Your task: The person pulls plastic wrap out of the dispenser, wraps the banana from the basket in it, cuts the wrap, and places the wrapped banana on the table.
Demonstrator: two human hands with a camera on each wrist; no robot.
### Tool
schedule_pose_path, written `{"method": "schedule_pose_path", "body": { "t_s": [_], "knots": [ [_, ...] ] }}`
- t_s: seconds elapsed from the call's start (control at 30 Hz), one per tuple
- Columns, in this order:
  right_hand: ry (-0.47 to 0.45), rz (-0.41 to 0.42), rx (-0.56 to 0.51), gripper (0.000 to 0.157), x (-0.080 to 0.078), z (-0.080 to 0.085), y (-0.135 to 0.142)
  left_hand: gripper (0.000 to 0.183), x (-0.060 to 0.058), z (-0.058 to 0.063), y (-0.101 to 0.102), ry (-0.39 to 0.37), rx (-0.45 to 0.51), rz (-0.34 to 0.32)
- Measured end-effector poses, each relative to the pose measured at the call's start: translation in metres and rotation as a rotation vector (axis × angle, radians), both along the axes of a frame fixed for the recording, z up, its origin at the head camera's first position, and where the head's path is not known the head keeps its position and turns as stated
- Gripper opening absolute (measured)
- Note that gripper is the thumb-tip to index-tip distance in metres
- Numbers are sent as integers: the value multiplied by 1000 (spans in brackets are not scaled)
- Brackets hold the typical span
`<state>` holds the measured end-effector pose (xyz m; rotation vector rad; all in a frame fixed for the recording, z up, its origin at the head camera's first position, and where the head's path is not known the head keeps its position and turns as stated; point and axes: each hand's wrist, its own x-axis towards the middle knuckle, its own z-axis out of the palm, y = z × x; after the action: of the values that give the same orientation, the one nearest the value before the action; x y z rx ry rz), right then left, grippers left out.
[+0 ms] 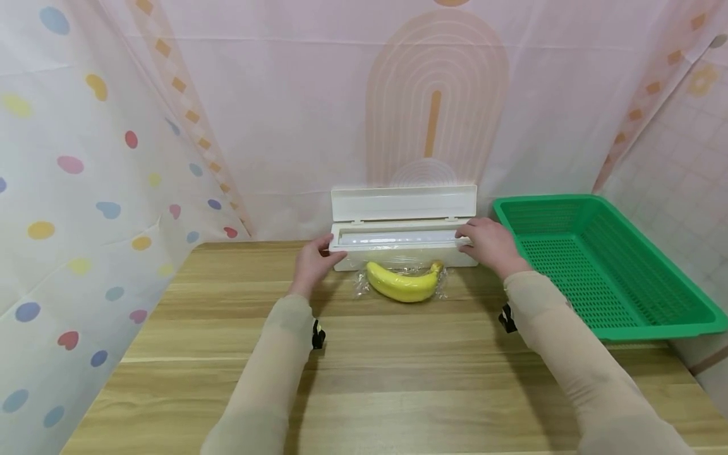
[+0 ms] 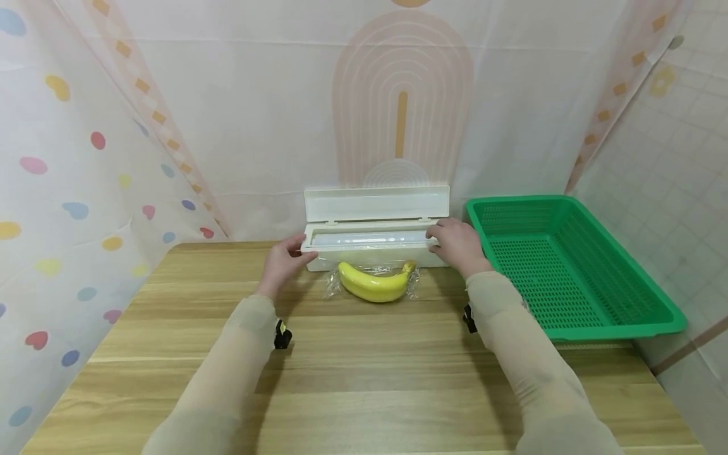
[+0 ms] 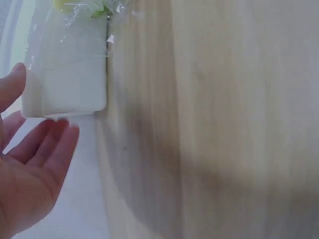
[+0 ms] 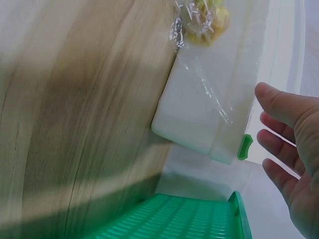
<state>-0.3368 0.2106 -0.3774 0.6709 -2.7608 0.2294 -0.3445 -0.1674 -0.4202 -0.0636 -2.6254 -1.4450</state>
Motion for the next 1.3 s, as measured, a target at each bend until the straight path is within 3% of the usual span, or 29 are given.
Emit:
{"method": "schedule_pose_path", "body": {
  "t_s": [0.13,0.3,0.47,0.67,0.83,1.1,1.3],
  "knots": [
    [27,19,-20,25,2,-1,-2,60,2,9,2,91,-185,-12],
    [52,16,-23,27,5,-3,-6,48,3,16,9,301,-431,-67],
    [68,9,-33,26,6,-4,-9,35,6,19,18,438,-579,-102],
    [34,-10,-26,26,4,-9,-13,28,5,18,24,402,-645,-107],
    [69,-31,-15,20,2,-14,-16,20,5,18,25,378,-663,-87],
    [167,-38,-39,6,0,-21,-18,9,2,11,26,454,-663,-63],
    [275,-20,-51,11,-1,-26,-19,7,0,10,26,483,-672,-41]
  ]
}}
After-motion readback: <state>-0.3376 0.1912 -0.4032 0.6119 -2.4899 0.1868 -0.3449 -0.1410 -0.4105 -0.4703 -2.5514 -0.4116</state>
